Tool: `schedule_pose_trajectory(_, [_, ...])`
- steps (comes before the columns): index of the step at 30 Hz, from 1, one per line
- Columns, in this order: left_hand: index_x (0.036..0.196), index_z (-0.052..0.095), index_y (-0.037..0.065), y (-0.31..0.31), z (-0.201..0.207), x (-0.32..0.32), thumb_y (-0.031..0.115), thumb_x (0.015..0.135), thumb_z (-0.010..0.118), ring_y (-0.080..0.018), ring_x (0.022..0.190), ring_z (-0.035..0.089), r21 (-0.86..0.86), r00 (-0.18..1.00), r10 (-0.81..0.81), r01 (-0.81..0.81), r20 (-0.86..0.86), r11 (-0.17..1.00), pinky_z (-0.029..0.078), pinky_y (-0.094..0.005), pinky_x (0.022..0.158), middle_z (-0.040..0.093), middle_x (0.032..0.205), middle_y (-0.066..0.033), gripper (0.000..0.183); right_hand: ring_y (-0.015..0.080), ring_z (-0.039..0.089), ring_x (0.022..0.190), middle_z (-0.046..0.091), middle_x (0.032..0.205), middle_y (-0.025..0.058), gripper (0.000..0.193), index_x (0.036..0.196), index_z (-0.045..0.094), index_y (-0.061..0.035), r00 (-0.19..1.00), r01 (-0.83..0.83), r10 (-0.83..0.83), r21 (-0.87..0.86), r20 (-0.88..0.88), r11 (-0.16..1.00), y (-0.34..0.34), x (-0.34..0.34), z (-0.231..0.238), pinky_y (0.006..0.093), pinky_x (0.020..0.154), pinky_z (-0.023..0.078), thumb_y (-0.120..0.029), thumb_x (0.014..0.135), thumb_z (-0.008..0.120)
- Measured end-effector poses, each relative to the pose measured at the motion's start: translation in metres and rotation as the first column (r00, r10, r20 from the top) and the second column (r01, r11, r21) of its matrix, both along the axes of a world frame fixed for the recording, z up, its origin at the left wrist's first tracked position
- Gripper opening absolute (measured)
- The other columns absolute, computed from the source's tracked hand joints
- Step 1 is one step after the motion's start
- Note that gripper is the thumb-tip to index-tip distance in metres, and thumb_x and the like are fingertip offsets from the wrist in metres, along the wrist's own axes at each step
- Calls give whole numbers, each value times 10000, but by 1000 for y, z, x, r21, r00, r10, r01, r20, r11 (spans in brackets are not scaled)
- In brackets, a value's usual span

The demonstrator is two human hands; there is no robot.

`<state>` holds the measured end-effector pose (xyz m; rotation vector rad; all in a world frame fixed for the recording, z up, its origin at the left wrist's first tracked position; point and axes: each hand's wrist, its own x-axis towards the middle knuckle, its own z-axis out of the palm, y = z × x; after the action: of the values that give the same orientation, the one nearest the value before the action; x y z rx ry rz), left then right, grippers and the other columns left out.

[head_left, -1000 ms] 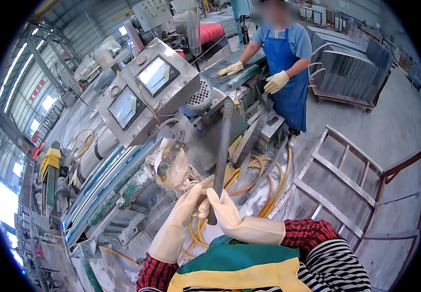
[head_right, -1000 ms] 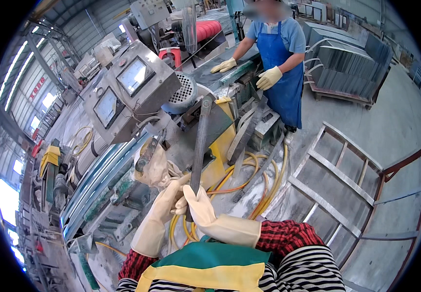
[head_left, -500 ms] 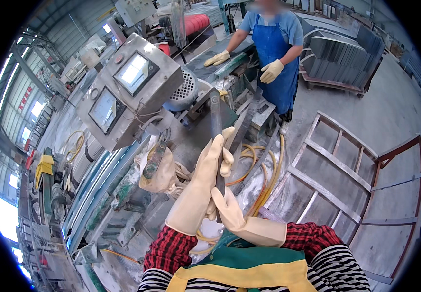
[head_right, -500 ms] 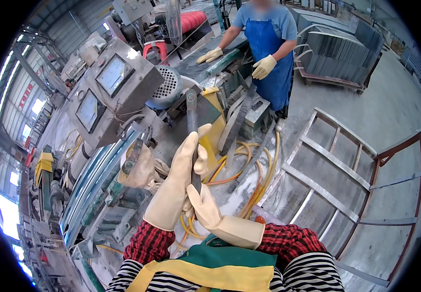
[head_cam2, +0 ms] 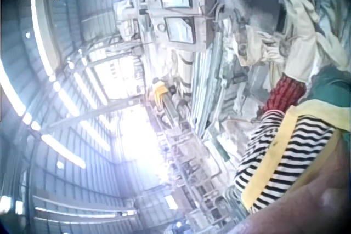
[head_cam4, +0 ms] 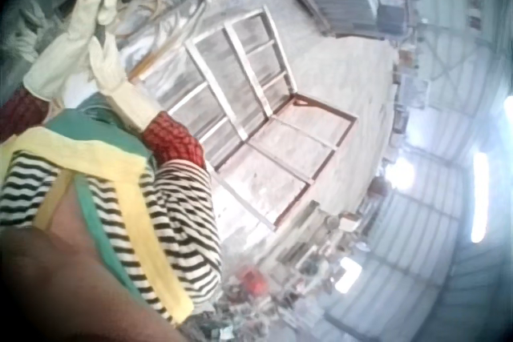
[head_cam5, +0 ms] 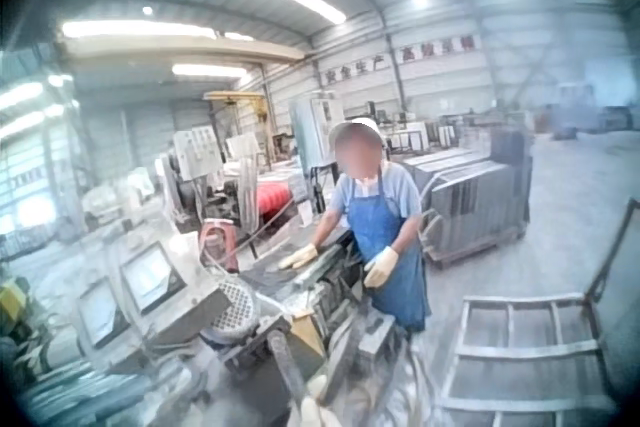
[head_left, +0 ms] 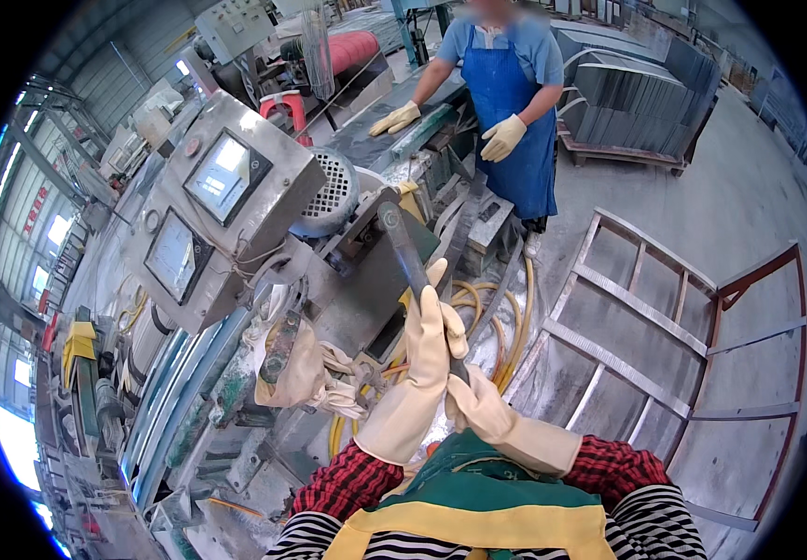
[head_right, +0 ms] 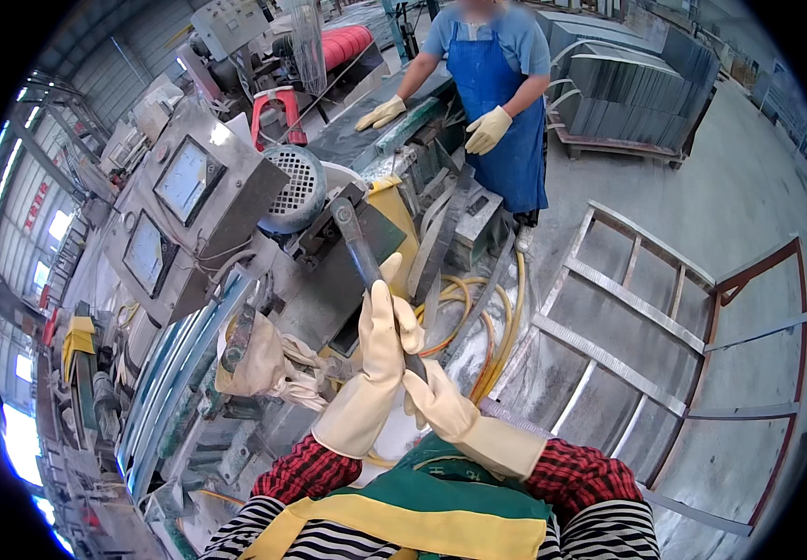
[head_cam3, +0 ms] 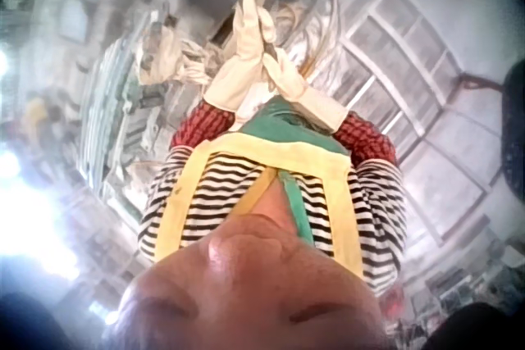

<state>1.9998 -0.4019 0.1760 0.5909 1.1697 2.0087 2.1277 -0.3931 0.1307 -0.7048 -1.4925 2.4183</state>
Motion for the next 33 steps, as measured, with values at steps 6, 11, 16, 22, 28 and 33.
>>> schedule_pose_trajectory(6, [1512, 388, 134, 19, 23, -18, 522, 1034, 441, -283, 926, 696, 22, 959, -137, 136, 247, 990, 584, -453, 831, 680, 1113, -151, 619, 100, 493, 483, 546, 654, 17, 410, 1086, 542, -15, 997, 34, -44, 145, 61, 989, 41, 25, -3, 249, 451, 393, -413, 1001, 590])
schedule_pose_trajectory(11, [1412, 507, 41, 42, 46, -76, 458, 1056, 427, -297, 1096, 664, 71, 978, -145, 135, 148, 988, 537, -433, 977, 656, 1226, -178, 554, 69, 467, 490, 515, 647, -21, 428, 1073, 564, -52, 959, -93, 70, 70, 275, 993, 58, 38, 34, 248, 435, 360, -446, 946, 671])
schedule_pose_trajectory(16, [1340, 551, -51, 48, 44, -77, 412, 1060, 455, -291, 1178, 635, 44, 984, -158, 163, -84, 986, 505, -413, 1026, 648, 1269, -200, 550, 88, 472, 522, 525, 669, -36, 297, 1050, 582, -88, 899, -274, 15, 538, 437, 797, 117, 36, 13, 260, 459, 371, -371, 974, 630])
schedule_pose_trajectory(22, [1318, 570, -72, 42, 49, -86, 405, 1061, 448, -275, 1164, 642, -88, 972, -133, 118, -196, 989, 481, -391, 1046, 661, 1260, -204, 556, 98, 512, 606, 523, 724, -3, 485, 1141, 554, -39, 935, -125, 18, 283, 354, 951, 64, 42, 24, 281, 509, 402, -466, 938, 660])
schedule_pose_trajectory(28, [1321, 586, -40, 37, 43, -94, 404, 1069, 410, -257, 1123, 660, -132, 960, -95, 62, -265, 989, 488, -392, 1027, 673, 1246, -182, 540, 224, 612, 673, 621, 815, 69, 353, 1142, 601, -73, 868, -280, -166, 736, 469, 616, 117, 26, 31, 371, 646, 534, -392, 997, 560])
schedule_pose_trajectory(33, [1360, 558, -35, 36, 38, -98, 421, 1077, 393, -252, 1150, 651, -110, 951, -151, 125, -269, 986, 507, -381, 1004, 653, 1290, -171, 562, 316, 690, 734, 677, 783, 155, 443, 1139, 641, -85, 793, -463, -65, 668, 605, 582, 30, 111, -67, 398, 714, 551, -467, 917, 672])
